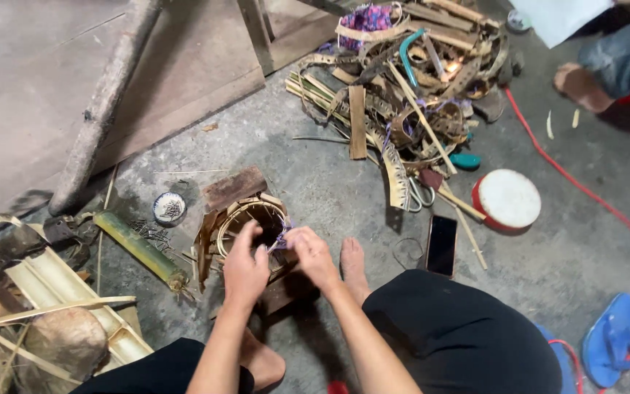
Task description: Repair a small wooden percussion instrument by threading and tying purple string around its frame
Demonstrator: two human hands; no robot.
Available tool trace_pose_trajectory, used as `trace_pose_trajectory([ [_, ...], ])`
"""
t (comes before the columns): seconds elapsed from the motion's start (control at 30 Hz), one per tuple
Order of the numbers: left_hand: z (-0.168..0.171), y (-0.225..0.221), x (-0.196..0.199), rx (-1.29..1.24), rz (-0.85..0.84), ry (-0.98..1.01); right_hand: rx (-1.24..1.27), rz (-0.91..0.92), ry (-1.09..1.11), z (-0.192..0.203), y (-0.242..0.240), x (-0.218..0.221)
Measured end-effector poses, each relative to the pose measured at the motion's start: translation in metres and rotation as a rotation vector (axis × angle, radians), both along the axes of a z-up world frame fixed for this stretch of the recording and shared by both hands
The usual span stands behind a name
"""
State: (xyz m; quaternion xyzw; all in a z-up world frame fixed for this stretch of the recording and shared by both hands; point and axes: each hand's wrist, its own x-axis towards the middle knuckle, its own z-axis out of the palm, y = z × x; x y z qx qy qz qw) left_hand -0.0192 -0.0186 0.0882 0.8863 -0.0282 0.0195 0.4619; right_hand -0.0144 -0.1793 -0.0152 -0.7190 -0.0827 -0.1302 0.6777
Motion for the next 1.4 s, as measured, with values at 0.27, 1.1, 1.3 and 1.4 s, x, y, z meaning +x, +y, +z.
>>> trace_pose_trajectory([
  [0.27,-0.127,-0.008,0.035,0.562,-0.104,0.279,0.683,0.066,0.178,0.004,0.015,0.014],
  [1.1,-0.075,-0.006,0.039,0.08,0.186,0.52,1.154,-0.051,0.472,-0.023,0.012,-0.014],
  [1.3,-0.069,-0.006,0.044,0.091,0.21,0.524,1.224,-0.025,0.487,-0.038,0.039,-0.032],
  [1.4,-0.071,-0.009,0.044,0.123,0.209,0.515,1.242,-0.071,0.495,-0.03,0.04,-0.04],
])
